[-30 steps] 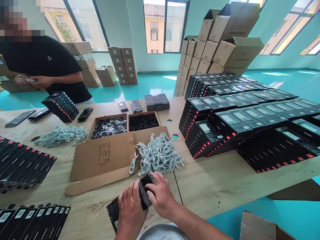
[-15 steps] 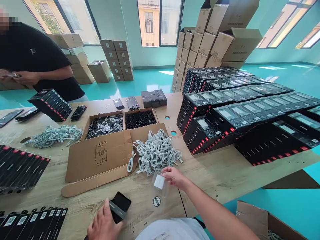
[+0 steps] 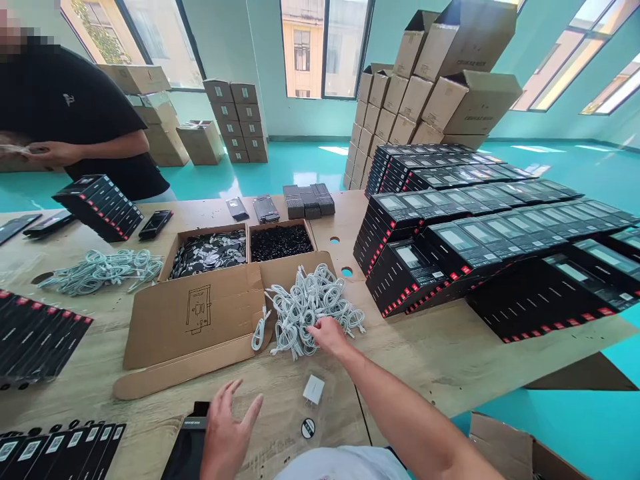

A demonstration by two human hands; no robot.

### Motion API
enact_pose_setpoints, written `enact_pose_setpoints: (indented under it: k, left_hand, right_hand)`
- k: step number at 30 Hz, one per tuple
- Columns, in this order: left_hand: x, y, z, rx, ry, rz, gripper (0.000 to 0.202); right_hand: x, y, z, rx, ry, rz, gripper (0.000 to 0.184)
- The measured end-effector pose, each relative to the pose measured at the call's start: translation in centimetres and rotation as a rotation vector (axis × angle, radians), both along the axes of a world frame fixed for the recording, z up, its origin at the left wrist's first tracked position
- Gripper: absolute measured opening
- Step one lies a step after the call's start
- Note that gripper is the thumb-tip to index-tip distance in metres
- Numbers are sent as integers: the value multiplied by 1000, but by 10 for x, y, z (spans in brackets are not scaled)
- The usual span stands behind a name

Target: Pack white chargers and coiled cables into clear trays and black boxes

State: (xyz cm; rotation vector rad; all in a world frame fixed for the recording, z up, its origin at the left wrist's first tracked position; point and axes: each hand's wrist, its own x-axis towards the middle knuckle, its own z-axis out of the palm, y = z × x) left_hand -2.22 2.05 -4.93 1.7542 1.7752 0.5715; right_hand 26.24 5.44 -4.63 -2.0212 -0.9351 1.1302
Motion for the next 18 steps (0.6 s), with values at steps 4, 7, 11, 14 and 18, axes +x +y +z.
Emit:
enact_pose_setpoints:
  k: [4, 7, 11, 14, 18]
  left_hand:
    - [35, -2, 32, -342, -432, -10, 75]
    - [64, -4, 54, -598, -776, 11, 82]
    - [91, -6, 69, -661, -934, -7, 75]
    - [93, -9, 77, -610, -847, -77, 67]
    - [87, -15, 90, -649, -786, -223, 59]
  right_hand:
    - [-2, -9, 20, 19, 92, -1, 26]
    - [-11, -37, 40, 56, 181, 60, 22]
    - [-31, -73, 55, 193, 214, 198, 21]
    - [-36, -81, 58, 319, 273, 140, 23]
    - [-33, -75, 63, 409, 530, 54, 31]
